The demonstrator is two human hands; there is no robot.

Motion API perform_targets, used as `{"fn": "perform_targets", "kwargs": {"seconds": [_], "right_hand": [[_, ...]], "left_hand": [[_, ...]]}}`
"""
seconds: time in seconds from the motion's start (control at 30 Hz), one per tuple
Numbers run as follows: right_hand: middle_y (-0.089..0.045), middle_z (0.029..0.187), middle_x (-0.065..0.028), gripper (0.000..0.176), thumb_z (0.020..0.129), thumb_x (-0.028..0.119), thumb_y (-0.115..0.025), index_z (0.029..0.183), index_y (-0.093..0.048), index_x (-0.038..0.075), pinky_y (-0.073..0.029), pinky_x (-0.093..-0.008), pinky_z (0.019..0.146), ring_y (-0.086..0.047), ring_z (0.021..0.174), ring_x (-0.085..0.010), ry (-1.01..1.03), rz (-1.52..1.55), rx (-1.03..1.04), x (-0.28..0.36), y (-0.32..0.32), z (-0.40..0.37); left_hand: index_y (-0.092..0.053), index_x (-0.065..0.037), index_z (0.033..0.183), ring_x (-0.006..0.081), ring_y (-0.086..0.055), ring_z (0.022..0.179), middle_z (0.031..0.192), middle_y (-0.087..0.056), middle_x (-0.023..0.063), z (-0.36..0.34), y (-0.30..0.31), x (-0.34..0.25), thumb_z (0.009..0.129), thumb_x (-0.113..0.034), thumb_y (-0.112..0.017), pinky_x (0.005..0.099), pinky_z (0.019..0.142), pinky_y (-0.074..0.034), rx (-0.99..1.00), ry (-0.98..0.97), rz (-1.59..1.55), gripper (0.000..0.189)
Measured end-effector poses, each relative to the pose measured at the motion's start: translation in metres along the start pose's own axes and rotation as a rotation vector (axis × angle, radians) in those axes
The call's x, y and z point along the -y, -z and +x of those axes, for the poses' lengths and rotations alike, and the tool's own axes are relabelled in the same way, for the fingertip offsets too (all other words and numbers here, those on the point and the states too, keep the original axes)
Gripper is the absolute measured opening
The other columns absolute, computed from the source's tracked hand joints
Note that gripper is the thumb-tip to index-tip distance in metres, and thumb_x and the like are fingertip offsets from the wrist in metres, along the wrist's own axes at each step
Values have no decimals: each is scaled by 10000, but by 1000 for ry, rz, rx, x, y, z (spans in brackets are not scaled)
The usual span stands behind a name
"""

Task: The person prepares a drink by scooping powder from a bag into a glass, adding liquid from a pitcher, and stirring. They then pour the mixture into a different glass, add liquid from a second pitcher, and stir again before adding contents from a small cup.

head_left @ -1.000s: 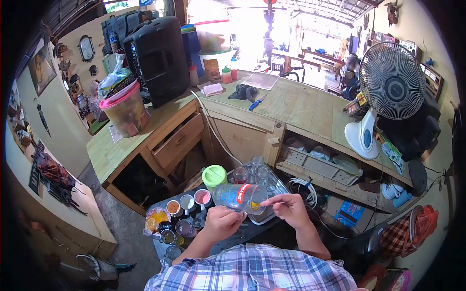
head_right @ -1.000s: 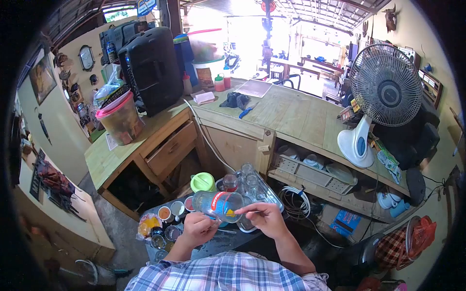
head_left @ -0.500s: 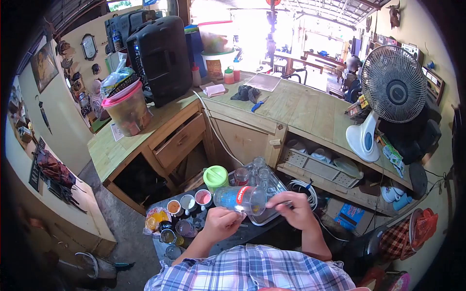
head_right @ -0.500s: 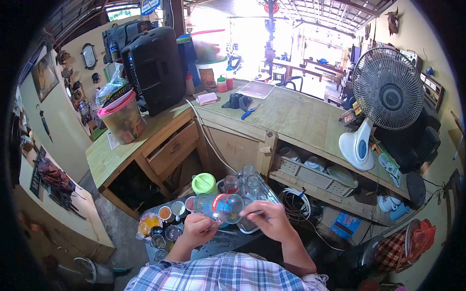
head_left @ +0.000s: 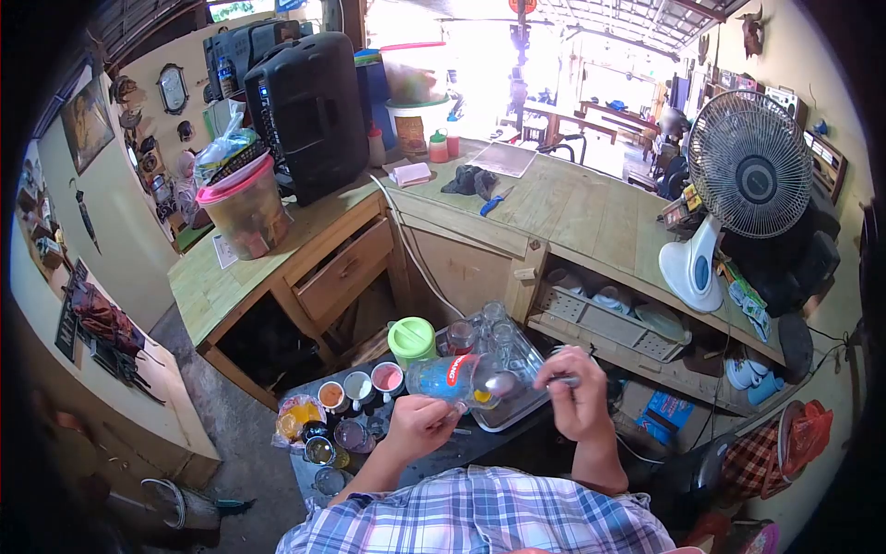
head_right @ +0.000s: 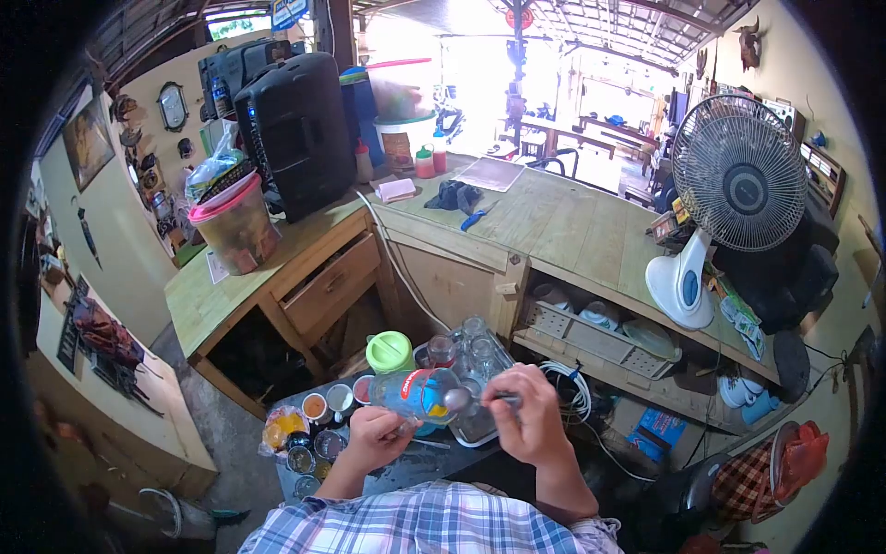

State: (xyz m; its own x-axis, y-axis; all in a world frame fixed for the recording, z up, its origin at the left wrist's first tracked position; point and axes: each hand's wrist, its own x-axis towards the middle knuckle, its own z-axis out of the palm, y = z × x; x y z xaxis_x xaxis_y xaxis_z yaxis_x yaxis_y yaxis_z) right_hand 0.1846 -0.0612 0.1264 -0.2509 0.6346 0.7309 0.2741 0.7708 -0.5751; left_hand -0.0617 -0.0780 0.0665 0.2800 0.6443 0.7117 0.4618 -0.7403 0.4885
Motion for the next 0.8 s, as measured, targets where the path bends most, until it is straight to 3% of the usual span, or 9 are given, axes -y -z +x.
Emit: {"fn": "perform_targets", "kwargs": {"seconds": [0.1, 0.23, 0.37, 0.43, 0.53, 0.6, 0.73, 0.8], "right_hand": [[-624, 757, -79, 84, 838, 130, -590, 862, -567, 53, -415, -357, 700, -550, 705, -255, -17, -25, 175, -1, -17, 4], [-632, 797, -67, 64, 804, 50, -582, 863, -579, 73, -406, -370, 718, -566, 719, -257, 30, -124, -11, 6, 7, 3], [-622, 780, -58, 83, 791, 44, -593, 861, -596, 90, -410, -381, 752, -559, 730, -262, -3, -153, 156, 7, -14, 9], [-623, 788, -55, 88, 791, 46, -598, 867, -599, 91, -410, -381, 759, -560, 738, -259, 28, -163, 128, 7, -11, 7], [-626, 809, -43, 94, 792, 51, -608, 876, -606, 93, -406, -378, 768, -555, 746, -250, 50, -172, 29, 8, 0, 6], [-626, 814, -34, 98, 791, 60, -618, 879, -616, 102, -402, -375, 770, -549, 761, -243, 17, -173, -23, 9, 1, 4], [-635, 834, -20, 99, 794, 77, -632, 885, -630, 117, -395, -369, 781, -541, 795, -244, 36, -124, 229, 11, -10, 8], [-637, 828, -21, 101, 790, 82, -644, 886, -641, 113, -392, -367, 793, -541, 792, -248, 43, -141, 154, 16, 4, 8]], "left_hand": [[-514, -59, 614, 219, -478, 437, 513, -441, 60, 2, 0, -3, 678, -26, -738, 332, 409, -357, -33, 7, -2, 236], [-548, -52, 627, 206, -483, 430, 515, -457, 60, -5, 1, 3, 685, -42, -751, 314, 407, -346, 25, 80, -28, 211], [-552, -47, 615, 174, -430, 389, 475, -427, 57, -3, 2, -1, 696, -62, -767, 285, 397, -311, -10, 142, -137, 231], [-552, -44, 613, 162, -408, 376, 462, -413, 58, -2, 2, 0, 698, -68, -771, 276, 395, -299, -9, 173, -171, 236], [-557, -39, 618, 111, -373, 383, 454, -400, 34, -6, 0, 3, 701, -65, -779, 250, 395, -272, -7, 175, -256, 238], [-565, -36, 626, 57, -356, 410, 466, -409, 7, -8, 2, 1, 702, -54, -782, 227, 404, -252, 13, 288, -328, 231], [-561, -44, 619, 22, -330, 442, 474, -391, -36, -7, 7, -1, 708, -45, -782, 214, 419, -229, 42, 340, -427, 239], [-533, -56, 599, 14, -308, 457, 484, -365, -67, -10, 7, 1, 718, -44, -778, 207, 437, -217, 124, 377, -585, 273]]}}
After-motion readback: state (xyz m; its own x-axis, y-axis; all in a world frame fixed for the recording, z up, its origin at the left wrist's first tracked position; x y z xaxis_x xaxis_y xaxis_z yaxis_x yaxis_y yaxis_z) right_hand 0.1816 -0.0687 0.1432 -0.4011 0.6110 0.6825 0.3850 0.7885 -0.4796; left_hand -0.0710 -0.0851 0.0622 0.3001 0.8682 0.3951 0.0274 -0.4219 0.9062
